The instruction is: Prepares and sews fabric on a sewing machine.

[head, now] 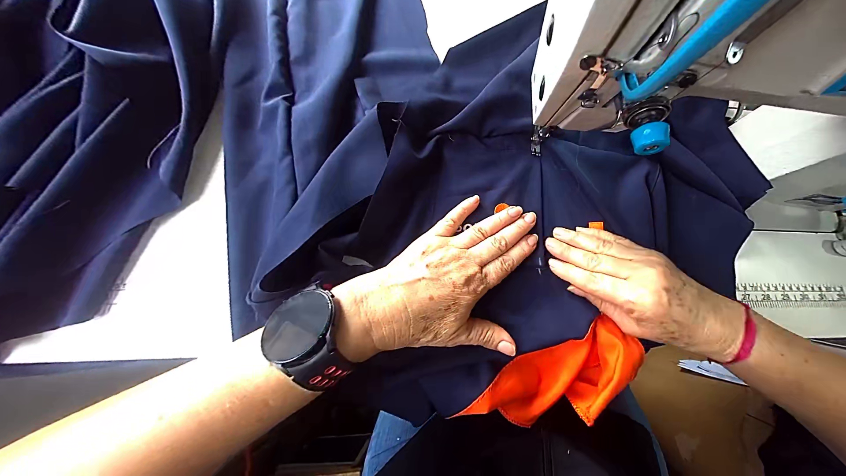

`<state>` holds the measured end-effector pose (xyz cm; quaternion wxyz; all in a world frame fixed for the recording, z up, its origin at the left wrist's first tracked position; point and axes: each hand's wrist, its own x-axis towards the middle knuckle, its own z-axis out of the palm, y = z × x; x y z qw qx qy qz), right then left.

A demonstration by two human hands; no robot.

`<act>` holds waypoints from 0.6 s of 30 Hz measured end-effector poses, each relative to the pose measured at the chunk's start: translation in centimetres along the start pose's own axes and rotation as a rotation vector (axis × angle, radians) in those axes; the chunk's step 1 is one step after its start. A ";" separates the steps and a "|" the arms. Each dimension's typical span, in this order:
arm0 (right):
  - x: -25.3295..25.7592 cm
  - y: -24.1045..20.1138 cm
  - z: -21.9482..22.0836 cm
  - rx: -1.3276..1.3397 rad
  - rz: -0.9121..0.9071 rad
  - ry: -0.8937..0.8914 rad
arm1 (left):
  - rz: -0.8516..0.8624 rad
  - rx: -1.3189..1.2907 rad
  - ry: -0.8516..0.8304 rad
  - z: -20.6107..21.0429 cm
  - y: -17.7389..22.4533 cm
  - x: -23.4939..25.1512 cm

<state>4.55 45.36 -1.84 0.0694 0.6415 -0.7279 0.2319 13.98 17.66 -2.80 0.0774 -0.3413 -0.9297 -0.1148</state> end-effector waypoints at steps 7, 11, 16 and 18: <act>3.5 0.7 -0.9 -0.173 -0.214 0.055 | -0.004 -0.010 0.032 0.4 0.1 0.0; 4.4 1.0 -0.5 -0.192 -0.271 0.021 | 0.003 -0.027 0.105 0.7 -0.1 -0.4; 4.3 0.8 0.3 -0.215 -0.258 0.133 | -0.001 -0.055 0.126 0.5 0.1 -0.4; 3.6 0.5 1.1 -0.216 -0.206 0.190 | 0.026 -0.083 0.121 0.3 -0.1 -0.5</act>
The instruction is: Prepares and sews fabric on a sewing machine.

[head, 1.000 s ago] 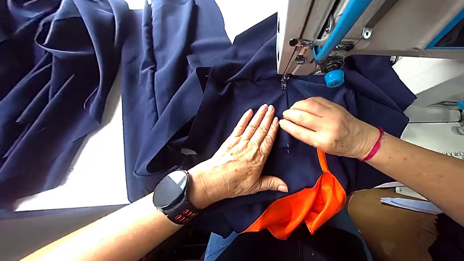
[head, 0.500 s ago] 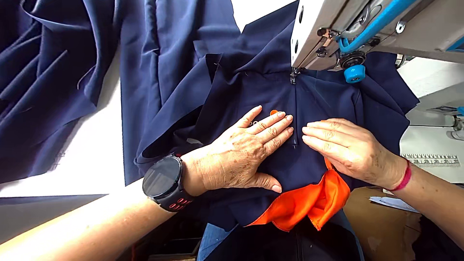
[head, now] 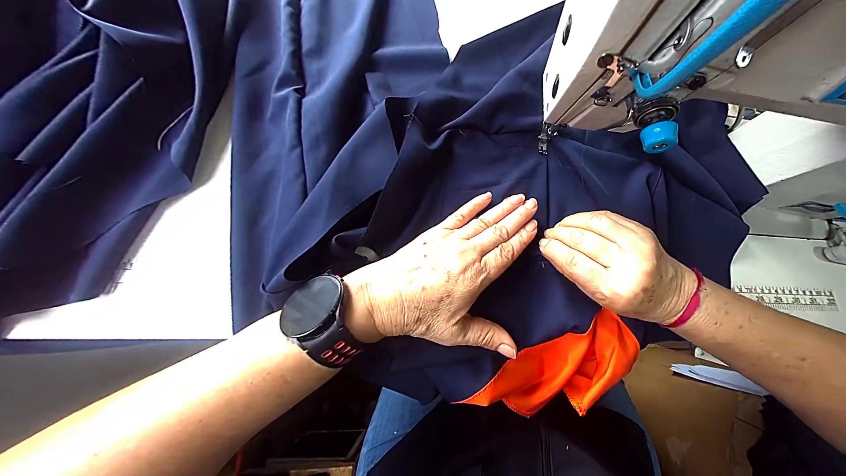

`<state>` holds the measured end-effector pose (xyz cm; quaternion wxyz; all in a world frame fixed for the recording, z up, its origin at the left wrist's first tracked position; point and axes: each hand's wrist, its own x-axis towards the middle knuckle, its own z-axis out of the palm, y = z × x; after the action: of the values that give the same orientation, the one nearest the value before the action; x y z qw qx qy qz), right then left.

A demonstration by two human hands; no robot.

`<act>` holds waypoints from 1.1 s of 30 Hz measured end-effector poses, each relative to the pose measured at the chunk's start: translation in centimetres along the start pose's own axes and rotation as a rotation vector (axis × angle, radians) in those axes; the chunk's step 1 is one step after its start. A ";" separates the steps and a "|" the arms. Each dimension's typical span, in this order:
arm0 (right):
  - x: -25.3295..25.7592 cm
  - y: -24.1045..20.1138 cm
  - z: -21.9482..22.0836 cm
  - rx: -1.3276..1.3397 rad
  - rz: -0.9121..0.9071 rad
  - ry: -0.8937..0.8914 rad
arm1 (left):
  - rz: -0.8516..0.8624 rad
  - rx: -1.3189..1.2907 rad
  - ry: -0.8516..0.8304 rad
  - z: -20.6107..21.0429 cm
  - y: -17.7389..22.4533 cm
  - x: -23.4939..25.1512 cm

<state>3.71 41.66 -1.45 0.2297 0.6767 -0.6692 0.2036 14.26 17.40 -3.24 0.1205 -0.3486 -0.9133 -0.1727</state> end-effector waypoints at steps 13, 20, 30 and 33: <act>-2.2 -0.9 -0.3 0.141 0.184 -0.019 | 0.036 0.011 -0.082 -0.3 0.0 -0.1; -3.2 -0.7 -0.2 0.172 0.151 -0.055 | 0.009 -0.012 -0.085 -0.4 0.1 -0.1; -3.2 -0.5 -0.2 0.186 0.175 -0.081 | 0.007 -0.002 -0.075 -0.3 0.0 0.0; -3.3 -0.6 -0.2 0.154 0.171 -0.108 | -0.016 -0.051 -0.075 -0.5 0.1 0.0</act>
<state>4.25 44.40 -3.25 0.1224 0.6427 -0.7183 0.2368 14.39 17.31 -2.72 0.0759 -0.3506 -0.9152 -0.1838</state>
